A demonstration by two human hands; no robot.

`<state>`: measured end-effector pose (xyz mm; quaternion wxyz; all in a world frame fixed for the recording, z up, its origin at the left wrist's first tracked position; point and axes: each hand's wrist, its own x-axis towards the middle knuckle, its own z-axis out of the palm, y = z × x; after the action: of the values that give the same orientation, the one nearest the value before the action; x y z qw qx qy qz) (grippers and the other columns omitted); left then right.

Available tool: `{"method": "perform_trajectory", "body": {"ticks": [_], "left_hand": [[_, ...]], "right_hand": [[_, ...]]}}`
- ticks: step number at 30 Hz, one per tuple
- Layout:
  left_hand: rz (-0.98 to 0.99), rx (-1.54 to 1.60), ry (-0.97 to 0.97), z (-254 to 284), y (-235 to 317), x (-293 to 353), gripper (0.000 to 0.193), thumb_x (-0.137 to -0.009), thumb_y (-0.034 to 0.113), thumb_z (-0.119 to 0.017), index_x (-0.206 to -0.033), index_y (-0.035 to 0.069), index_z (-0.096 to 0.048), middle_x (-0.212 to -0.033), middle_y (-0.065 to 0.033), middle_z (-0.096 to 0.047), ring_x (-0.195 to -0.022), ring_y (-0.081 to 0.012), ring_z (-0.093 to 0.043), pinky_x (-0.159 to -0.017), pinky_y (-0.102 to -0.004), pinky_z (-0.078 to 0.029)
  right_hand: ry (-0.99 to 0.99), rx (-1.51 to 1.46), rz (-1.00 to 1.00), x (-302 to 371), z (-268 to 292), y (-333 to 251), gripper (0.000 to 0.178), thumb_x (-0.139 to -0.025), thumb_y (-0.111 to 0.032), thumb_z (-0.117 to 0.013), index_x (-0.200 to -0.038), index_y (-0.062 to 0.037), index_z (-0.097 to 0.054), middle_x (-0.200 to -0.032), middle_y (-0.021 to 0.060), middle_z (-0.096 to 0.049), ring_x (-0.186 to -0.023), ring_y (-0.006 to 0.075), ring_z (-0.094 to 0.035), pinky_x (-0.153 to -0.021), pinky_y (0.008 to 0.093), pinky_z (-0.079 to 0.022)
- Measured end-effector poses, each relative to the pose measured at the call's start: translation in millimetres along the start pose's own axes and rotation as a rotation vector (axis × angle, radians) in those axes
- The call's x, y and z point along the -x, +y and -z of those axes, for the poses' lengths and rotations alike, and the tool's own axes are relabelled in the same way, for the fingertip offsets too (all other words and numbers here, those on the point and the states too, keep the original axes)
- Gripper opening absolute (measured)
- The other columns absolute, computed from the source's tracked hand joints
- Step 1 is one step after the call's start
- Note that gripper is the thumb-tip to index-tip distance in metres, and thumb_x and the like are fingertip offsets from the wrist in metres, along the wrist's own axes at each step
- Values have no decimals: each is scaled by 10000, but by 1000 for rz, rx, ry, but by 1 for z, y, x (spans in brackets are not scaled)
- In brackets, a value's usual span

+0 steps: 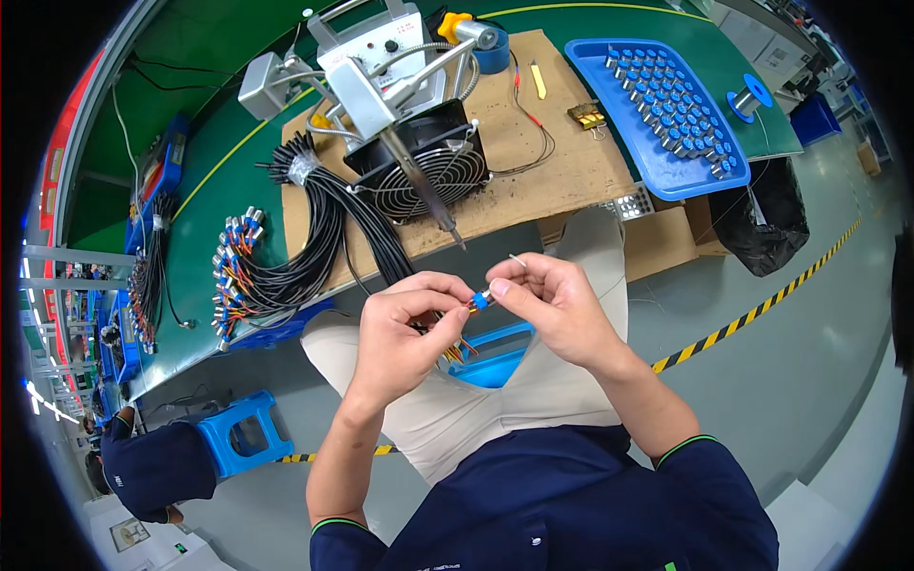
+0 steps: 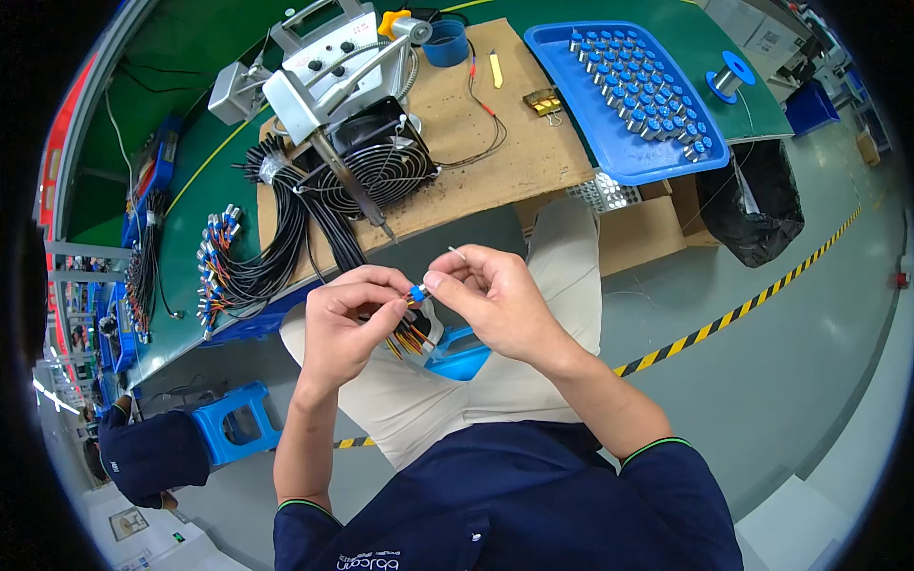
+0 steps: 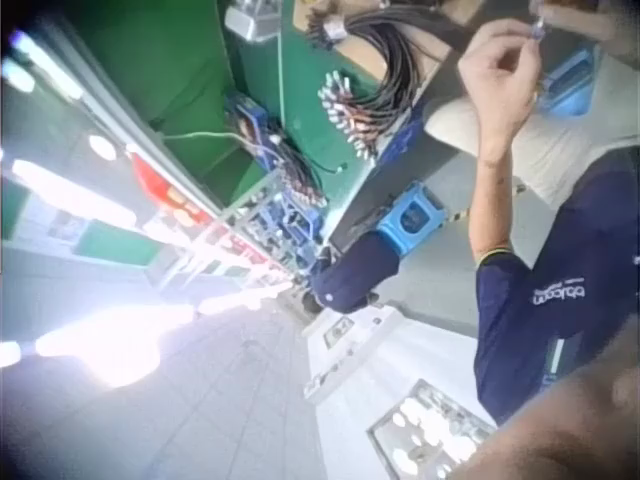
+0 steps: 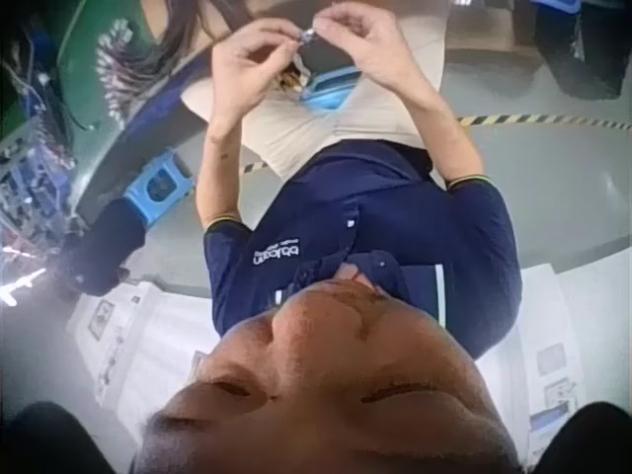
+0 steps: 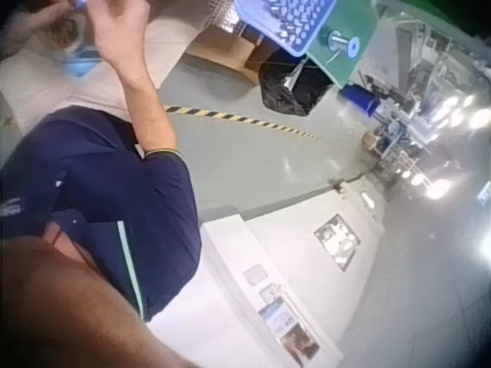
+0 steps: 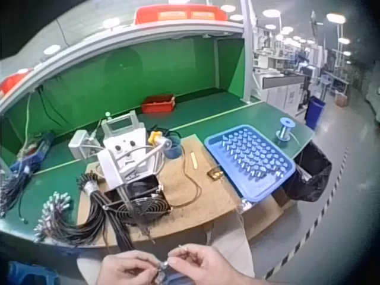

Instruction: The person assembles a blue electronic component onto a wire harness by hand at a workstation.

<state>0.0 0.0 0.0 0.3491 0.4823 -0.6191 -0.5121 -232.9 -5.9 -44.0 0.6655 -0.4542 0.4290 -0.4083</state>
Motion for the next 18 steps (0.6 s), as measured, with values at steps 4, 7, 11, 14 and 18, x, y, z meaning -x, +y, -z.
{"method": "perform_trajectory", "body": {"ticks": [4, 7, 11, 14, 18], "left_hand": [[-98, -155, -17, -5, 7, 9, 38, -907, -46, -760, -933, -54, -786, -1100, -123, -762, -850, -131, -719, -730, -239, -580], [-201, -236, 4, -11, 9, 17, 40, -894, -62, -762, -933, -61, -769, -1087, -130, -752, -849, -140, -720, -721, -255, -587], [-384, -414, 31, -11, 8, 22, 104, -861, -85, -776, -954, -50, -744, -1094, -136, -735, -838, -191, -725, -704, -287, -590], [-481, -527, 54, -12, 8, 26, 152, -819, -94, -791, -944, -36, -727, -1099, -142, -725, -838, -226, -721, -676, -306, -573], [-527, -593, 84, -13, 10, 29, 179, -785, -85, -802, -932, -20, -723, -1094, -144, -722, -837, -244, -715, -658, -319, -558]], "right_hand": [[-102, -141, 7, 10, 0, 4, 229, -1039, -135, -747, -1193, 31, -713, -1037, 29, -728, -902, 39, -646, -787, 220, -529], [-73, -157, 61, 18, -3, 3, 214, -1029, -117, -755, -1176, 35, -717, -963, -14, -700, -818, 5, -582, -720, 194, -487], [-54, -71, 125, 26, -1, 6, 219, -1012, -89, -766, -1191, 31, -727, -895, -55, -647, -718, -13, -441, -637, 188, -401], [-40, -62, 162, 32, -2, 5, 244, -1001, -81, -776, -1214, 26, -727, -855, -74, -583, -689, -1, -350, -604, 200, -342], [-36, -36, 167, 37, -5, 3, 254, -994, -76, -780, -1220, 28, -728, -841, -73, -546, -694, 7, -352, -602, 203, -336]]}}
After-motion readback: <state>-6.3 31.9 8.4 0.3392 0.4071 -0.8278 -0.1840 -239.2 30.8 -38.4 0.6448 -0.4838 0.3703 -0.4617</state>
